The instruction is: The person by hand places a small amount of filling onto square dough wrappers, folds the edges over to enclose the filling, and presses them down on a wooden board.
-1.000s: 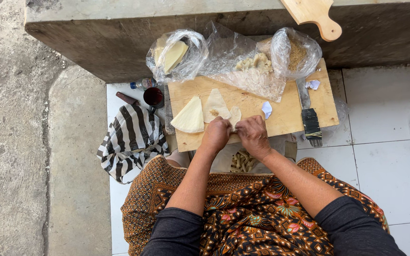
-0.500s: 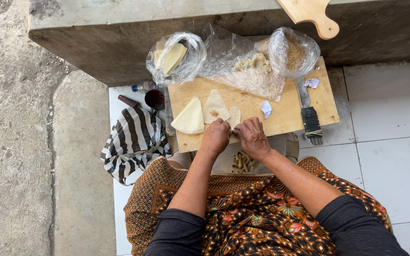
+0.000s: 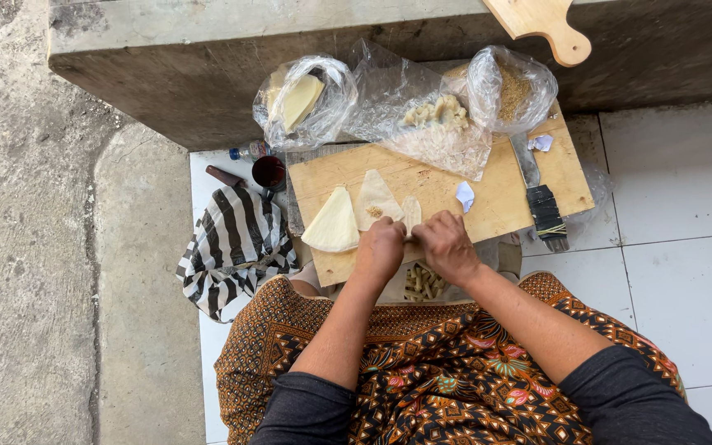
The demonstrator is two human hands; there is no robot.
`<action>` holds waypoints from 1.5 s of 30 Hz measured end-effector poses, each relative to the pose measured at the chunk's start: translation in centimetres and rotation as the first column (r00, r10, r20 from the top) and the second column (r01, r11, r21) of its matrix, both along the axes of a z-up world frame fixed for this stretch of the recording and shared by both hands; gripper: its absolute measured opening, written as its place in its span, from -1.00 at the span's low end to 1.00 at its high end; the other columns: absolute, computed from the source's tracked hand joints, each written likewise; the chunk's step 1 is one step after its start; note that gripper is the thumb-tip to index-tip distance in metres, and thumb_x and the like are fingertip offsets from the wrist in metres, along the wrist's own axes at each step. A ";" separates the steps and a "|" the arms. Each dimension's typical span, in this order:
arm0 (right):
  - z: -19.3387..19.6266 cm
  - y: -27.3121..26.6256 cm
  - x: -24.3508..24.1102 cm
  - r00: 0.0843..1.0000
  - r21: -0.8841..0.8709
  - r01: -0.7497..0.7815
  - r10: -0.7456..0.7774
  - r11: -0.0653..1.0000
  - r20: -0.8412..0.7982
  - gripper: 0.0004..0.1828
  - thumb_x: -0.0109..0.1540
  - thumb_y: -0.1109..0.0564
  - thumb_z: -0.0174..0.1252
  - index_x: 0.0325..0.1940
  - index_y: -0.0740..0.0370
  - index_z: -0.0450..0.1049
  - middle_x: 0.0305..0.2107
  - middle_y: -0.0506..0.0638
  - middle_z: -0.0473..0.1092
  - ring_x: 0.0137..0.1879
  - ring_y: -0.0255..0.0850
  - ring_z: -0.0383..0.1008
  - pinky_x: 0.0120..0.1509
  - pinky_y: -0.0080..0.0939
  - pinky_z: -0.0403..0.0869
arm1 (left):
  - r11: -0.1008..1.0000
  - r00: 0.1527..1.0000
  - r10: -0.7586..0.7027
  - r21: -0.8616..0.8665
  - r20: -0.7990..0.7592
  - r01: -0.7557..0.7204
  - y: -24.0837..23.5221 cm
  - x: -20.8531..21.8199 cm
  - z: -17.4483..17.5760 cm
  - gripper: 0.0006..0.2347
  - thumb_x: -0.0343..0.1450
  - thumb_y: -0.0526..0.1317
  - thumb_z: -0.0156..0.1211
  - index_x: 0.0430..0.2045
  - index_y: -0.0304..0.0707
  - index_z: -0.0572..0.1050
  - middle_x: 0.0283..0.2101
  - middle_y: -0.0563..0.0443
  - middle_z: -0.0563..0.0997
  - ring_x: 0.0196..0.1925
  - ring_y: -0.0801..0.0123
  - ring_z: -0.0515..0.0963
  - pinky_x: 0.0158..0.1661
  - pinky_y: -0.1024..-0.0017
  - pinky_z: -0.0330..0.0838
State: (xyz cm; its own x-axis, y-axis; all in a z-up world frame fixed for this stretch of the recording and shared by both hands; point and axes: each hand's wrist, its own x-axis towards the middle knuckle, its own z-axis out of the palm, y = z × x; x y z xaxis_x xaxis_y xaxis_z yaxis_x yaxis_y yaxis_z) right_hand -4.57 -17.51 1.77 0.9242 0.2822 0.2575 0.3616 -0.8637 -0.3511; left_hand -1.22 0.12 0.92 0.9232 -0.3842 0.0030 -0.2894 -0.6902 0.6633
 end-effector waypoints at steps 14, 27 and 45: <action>-0.4 0.5 0.1 0.988 0.149 0.155 -0.149 0.977 -0.048 -0.84 0.22 0.11 0.30 -0.13 0.14 0.56 -0.29 -0.03 0.48 -0.04 -0.07 0.37 0.11 -0.02 0.31 | 0.994 0.988 0.089 -0.051 -0.126 -0.097 -0.6 1.1 -1.5 -0.92 0.32 -0.32 0.21 -0.43 -0.37 0.55 -0.31 -0.25 0.59 -0.22 -0.08 0.60 -0.17 0.09 0.49; 1.2 0.4 -1.7 0.994 -0.405 0.030 0.017 0.914 0.111 -0.42 0.29 -0.03 0.10 0.33 0.31 0.36 0.21 0.13 0.25 0.32 0.02 0.17 0.28 0.08 0.16 | 0.865 0.966 -0.141 0.502 0.218 0.013 -1.4 -2.8 1.1 -0.48 0.28 -0.18 0.15 0.14 -0.47 0.39 0.18 -0.22 0.30 0.03 0.05 0.36 -0.13 0.18 0.33; 0.0 0.0 0.6 0.987 -0.335 0.064 -0.010 0.940 0.159 -0.33 0.33 -0.19 0.03 0.39 0.29 0.31 0.27 0.11 0.21 0.41 -0.01 0.11 0.45 0.16 0.04 | 0.928 0.973 -0.062 0.372 0.222 -0.026 -1.8 -0.5 1.8 -0.58 0.32 -0.18 0.21 0.05 -0.39 0.44 0.09 -0.11 0.39 0.03 0.08 0.40 -0.10 0.19 0.34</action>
